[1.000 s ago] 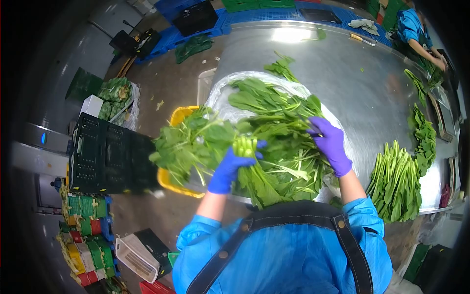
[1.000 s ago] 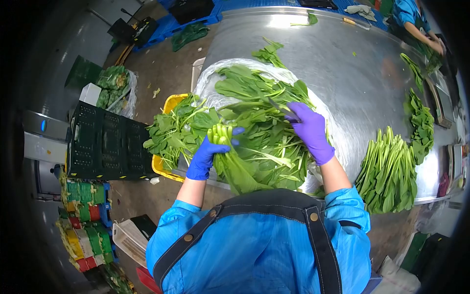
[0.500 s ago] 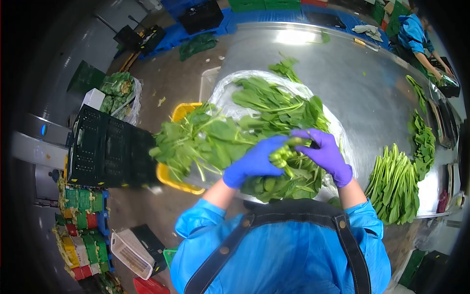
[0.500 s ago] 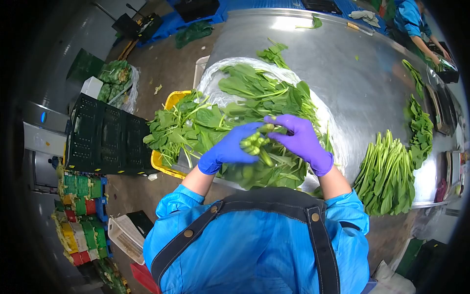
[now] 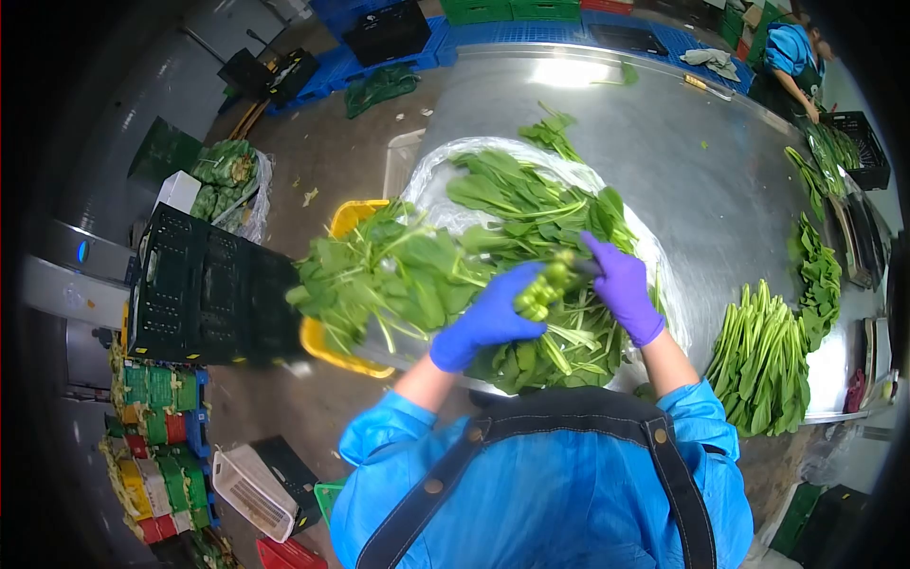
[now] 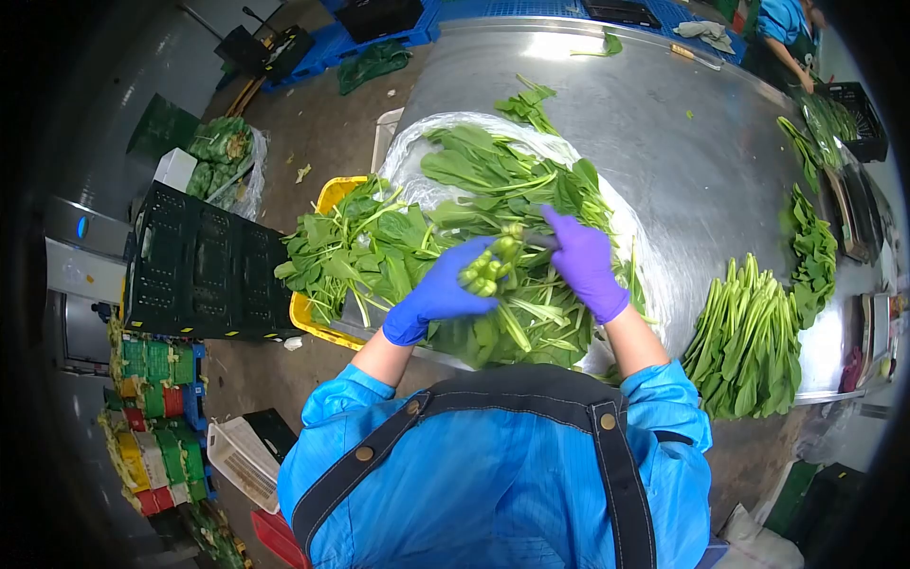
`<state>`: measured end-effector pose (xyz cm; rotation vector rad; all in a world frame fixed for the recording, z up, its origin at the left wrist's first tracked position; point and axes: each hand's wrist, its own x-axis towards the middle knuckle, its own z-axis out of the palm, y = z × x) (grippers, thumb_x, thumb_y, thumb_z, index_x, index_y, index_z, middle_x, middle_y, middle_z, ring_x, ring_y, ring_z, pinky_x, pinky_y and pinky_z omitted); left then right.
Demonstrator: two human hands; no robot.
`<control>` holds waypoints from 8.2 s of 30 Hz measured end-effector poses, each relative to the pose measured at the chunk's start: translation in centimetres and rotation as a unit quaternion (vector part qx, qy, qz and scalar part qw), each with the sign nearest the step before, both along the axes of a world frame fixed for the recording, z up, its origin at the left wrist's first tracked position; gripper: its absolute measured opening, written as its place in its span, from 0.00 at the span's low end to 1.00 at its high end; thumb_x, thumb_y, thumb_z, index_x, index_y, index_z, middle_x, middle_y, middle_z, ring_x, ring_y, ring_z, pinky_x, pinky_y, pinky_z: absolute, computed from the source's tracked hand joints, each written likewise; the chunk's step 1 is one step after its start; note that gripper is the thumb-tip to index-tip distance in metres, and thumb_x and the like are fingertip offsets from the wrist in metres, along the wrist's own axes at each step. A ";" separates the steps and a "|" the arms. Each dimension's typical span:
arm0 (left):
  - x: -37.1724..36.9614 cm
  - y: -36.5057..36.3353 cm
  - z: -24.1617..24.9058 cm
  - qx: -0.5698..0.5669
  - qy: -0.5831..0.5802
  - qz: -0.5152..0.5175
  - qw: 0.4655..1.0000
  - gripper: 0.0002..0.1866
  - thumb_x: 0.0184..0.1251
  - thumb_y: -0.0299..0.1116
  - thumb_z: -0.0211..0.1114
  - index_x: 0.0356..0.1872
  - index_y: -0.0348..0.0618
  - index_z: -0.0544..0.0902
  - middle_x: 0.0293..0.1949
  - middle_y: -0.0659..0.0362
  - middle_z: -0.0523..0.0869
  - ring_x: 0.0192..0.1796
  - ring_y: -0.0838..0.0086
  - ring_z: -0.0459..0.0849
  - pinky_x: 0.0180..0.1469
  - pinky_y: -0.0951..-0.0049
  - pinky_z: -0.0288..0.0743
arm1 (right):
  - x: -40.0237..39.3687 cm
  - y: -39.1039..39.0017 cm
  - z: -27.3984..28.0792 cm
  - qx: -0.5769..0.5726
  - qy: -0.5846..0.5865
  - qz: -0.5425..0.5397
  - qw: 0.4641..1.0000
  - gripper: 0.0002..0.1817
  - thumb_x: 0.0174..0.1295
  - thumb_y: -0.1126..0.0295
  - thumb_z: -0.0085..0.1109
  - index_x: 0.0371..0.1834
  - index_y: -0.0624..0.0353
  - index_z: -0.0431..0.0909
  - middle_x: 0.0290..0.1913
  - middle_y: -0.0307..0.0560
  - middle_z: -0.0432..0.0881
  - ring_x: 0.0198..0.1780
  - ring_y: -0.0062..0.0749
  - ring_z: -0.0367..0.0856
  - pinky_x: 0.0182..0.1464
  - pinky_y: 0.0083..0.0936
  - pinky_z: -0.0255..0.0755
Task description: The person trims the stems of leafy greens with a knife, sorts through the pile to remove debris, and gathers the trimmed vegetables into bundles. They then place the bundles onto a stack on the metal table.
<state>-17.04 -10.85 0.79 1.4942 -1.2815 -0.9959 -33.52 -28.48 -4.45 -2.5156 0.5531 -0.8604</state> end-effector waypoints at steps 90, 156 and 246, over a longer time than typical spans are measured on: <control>-4.6 -1.6 -11.5 -0.175 -0.537 -0.195 0.802 0.16 0.52 0.33 0.64 0.44 0.46 0.79 0.48 0.57 0.79 0.52 0.62 0.76 0.50 0.61 0.69 | -9.7 -0.7 1.2 0.126 0.092 -0.051 0.986 0.20 0.50 0.67 0.66 0.50 0.50 0.81 0.39 0.49 0.84 0.38 0.43 0.83 0.43 0.31 0.75; 1.8 -0.6 -6.7 0.022 -0.163 0.157 0.974 0.20 0.65 0.41 0.59 0.51 0.37 0.76 0.44 0.51 0.82 0.48 0.65 0.80 0.50 0.67 0.72 | 0.0 -1.2 -7.2 0.153 0.062 -0.124 0.978 0.13 0.54 0.60 0.60 0.38 0.54 0.80 0.33 0.50 0.82 0.37 0.46 0.81 0.38 0.36 0.73; 3.6 1.8 -7.8 0.009 0.478 0.229 0.848 0.18 0.65 0.32 0.59 0.54 0.36 0.73 0.35 0.61 0.75 0.29 0.79 0.69 0.33 0.78 0.65 | -0.9 -5.1 -9.2 0.194 0.153 -0.077 0.966 0.25 0.55 0.60 0.59 0.59 0.44 0.74 0.52 0.51 0.79 0.50 0.43 0.80 0.48 0.35 0.75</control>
